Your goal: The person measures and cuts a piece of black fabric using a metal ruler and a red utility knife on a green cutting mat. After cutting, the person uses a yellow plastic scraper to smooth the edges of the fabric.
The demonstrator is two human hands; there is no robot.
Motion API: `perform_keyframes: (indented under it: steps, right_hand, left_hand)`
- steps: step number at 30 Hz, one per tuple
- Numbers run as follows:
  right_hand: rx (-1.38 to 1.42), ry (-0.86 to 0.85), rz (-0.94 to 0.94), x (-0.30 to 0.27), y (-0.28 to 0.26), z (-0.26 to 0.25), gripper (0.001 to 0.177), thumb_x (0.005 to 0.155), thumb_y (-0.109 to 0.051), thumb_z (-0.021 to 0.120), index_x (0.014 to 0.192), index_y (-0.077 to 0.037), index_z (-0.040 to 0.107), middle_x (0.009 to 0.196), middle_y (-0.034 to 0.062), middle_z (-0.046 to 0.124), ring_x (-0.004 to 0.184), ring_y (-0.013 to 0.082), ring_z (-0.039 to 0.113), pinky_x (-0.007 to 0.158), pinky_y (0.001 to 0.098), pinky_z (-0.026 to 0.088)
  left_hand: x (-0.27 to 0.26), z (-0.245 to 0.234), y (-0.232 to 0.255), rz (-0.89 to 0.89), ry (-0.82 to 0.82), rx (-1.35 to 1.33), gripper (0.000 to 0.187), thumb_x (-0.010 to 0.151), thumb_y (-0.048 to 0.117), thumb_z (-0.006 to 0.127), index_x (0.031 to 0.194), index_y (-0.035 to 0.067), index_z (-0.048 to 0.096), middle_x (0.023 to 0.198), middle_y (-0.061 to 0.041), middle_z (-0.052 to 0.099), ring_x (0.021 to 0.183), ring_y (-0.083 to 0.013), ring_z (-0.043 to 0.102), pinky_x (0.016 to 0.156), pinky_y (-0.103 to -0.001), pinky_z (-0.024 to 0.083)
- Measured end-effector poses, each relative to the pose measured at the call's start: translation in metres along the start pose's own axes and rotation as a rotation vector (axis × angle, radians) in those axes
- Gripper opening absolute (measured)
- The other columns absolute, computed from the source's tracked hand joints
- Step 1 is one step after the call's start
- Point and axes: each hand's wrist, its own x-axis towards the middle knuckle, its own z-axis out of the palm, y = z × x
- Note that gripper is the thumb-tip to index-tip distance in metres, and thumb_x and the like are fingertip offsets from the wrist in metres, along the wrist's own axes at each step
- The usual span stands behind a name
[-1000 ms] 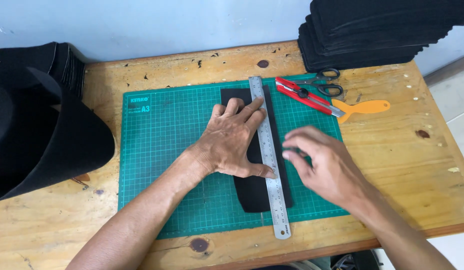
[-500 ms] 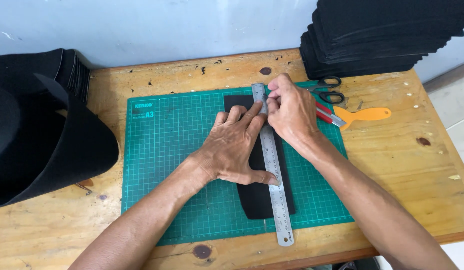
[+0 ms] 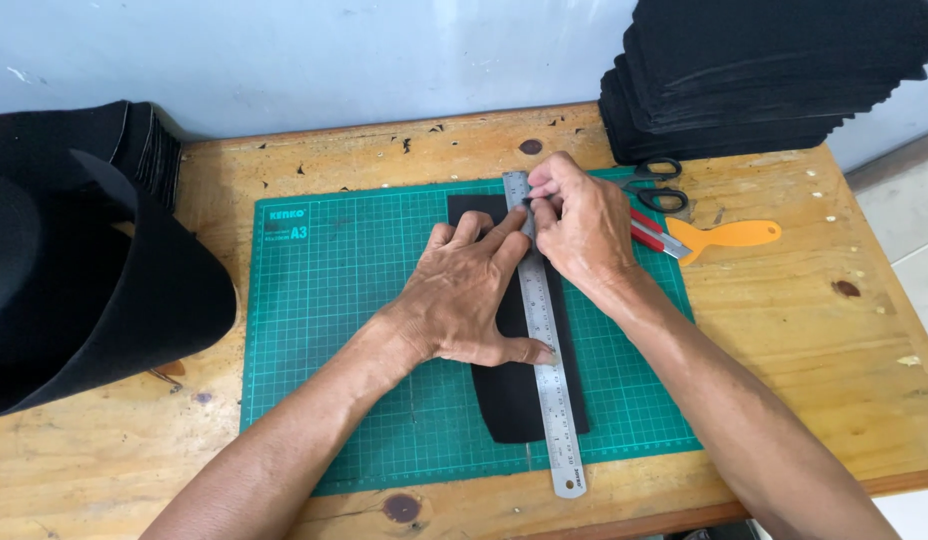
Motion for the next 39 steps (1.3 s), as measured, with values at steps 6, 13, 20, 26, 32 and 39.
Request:
perform_keyframes:
  steps: [6, 13, 20, 26, 32, 39]
  right_hand:
    - [0.029, -0.062, -0.070, -0.012, -0.011, -0.023, 0.023, 0.087, -0.010, 0.077, 0.109, -0.009, 0.069, 0.115, 0.0117, 0.073, 0.094, 0.0284, 0.075, 0.069, 0.0356, 0.062]
    - [-0.086, -0.450, -0.399, -0.079, -0.059, -0.110, 0.006, 0.095, -0.009, 0.066, 0.089, -0.009, 0.067, 0.092, 0.0043, 0.063, 0.078, 0.0219, 0.060, 0.067, 0.0389, 0.049]
    - [0.064, -0.568, -0.493, -0.140, -0.050, -0.113, 0.015, 0.095, -0.019, 0.070, 0.101, -0.006, 0.070, 0.109, 0.0103, 0.064, 0.095, 0.0278, 0.066, 0.080, 0.0394, 0.055]
    - [-0.025, -0.420, -0.569, -0.149, -0.050, -0.102, 0.012, 0.101, -0.005, 0.055, 0.092, -0.002, 0.061, 0.103, 0.0127, 0.060, 0.084, 0.0297, 0.059, 0.069, 0.0411, 0.049]
    - [0.055, -0.429, -0.531, -0.147, -0.047, -0.103, 0.006, 0.097, -0.001, 0.060, 0.092, -0.004, 0.062, 0.103, 0.0108, 0.058, 0.085, 0.0273, 0.061, 0.069, 0.0383, 0.051]
    - [0.075, -0.383, -0.513, -0.148, -0.047, -0.102, 0.003, 0.096, -0.004, 0.065, 0.093, -0.005, 0.065, 0.101, 0.0105, 0.060, 0.085, 0.0268, 0.062, 0.071, 0.0368, 0.051]
  left_hand:
    - [0.002, 0.006, 0.000, 0.026, 0.056, -0.026, 0.099, 0.067, 0.076, 0.075, 0.134, 0.006, 0.053, 0.161, -0.014, 0.035, 0.138, -0.0311, 0.038, 0.105, -0.046, 0.034]
    - [0.012, 0.034, -0.006, 0.117, 0.121, 0.167, 0.113, 0.068, 0.091, 0.069, 0.136, 0.002, 0.052, 0.148, -0.014, 0.044, 0.124, -0.0350, 0.041, 0.094, -0.055, 0.037]
    - [0.011, 0.036, 0.005, 0.064, 0.065, 0.277, 0.144, 0.057, 0.107, 0.071, 0.146, -0.003, 0.042, 0.159, -0.019, 0.034, 0.132, -0.0381, 0.036, 0.101, -0.055, 0.034]
    - [0.011, 0.038, 0.008, 0.058, 0.045, 0.270, 0.154, 0.055, 0.109, 0.074, 0.150, -0.005, 0.035, 0.161, -0.021, 0.029, 0.138, -0.0401, 0.031, 0.105, -0.056, 0.032]
    - [0.012, 0.043, 0.009, 0.032, 0.063, 0.287, 0.158, 0.052, 0.111, 0.075, 0.154, -0.003, 0.031, 0.162, -0.020, 0.029, 0.140, -0.0400, 0.030, 0.105, -0.054, 0.031]
    - [0.008, 0.037, 0.009, 0.047, 0.069, 0.200, 0.138, 0.050, 0.103, 0.081, 0.138, 0.004, 0.045, 0.163, -0.021, 0.030, 0.140, -0.0415, 0.032, 0.102, -0.056, 0.032]
